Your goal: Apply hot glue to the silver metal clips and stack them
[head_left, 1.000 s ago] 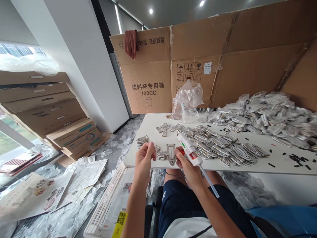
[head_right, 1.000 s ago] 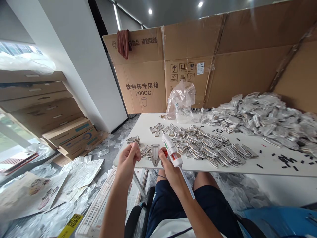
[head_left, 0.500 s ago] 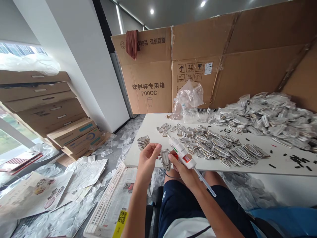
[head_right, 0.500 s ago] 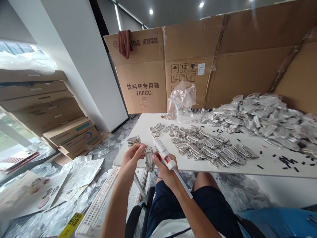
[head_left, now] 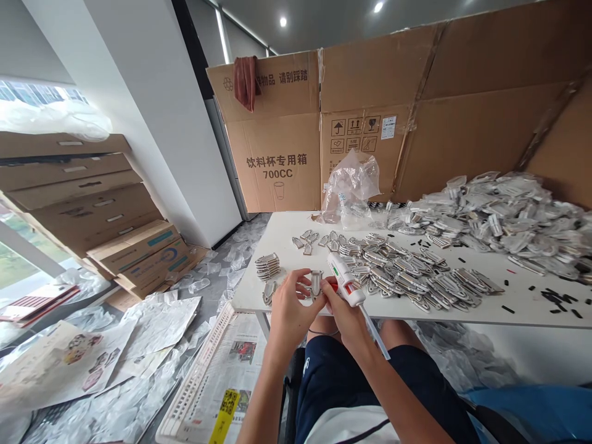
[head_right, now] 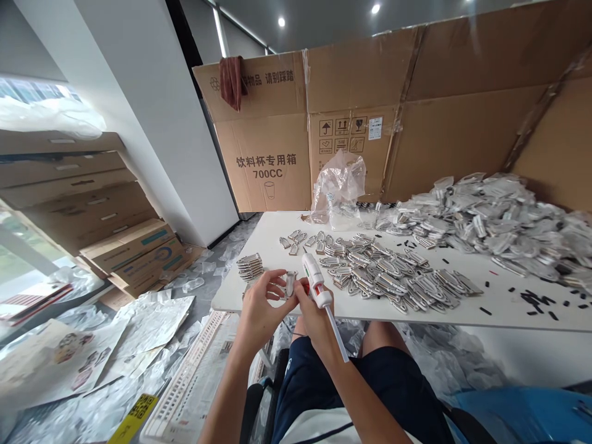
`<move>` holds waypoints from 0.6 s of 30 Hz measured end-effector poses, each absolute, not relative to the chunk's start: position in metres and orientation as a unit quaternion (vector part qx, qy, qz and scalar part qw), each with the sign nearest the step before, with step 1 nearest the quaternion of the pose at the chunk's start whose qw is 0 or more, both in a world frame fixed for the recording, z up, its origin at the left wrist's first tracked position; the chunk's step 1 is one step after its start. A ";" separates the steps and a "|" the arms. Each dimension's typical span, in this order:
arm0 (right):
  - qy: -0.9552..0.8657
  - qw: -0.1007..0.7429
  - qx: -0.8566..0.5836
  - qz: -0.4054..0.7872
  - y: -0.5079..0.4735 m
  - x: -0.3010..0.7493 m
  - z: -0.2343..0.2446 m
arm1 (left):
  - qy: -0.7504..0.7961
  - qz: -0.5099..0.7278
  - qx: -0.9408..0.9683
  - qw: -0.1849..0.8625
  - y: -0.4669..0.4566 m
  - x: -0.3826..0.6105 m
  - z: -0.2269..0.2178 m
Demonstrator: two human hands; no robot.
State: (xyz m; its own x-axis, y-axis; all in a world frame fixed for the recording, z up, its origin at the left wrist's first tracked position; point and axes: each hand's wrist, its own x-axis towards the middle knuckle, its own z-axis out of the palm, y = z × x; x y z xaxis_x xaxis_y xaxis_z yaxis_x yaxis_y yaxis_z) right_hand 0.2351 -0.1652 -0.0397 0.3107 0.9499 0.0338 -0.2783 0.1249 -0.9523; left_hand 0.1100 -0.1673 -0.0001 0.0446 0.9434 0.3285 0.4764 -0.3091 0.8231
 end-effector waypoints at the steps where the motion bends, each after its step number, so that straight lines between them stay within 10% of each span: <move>1: -0.352 0.659 -0.469 0.471 -0.165 0.235 -0.039 | 0.531 0.451 0.671 0.254 -0.166 0.111 -0.001; 11: -0.381 0.630 -0.489 0.468 -0.167 0.238 -0.036 | 0.514 0.476 0.635 0.325 -0.148 0.088 -0.011; 18: -0.354 0.648 -0.498 0.455 -0.159 0.253 -0.034 | 0.638 0.422 0.616 0.189 -0.132 0.031 -0.009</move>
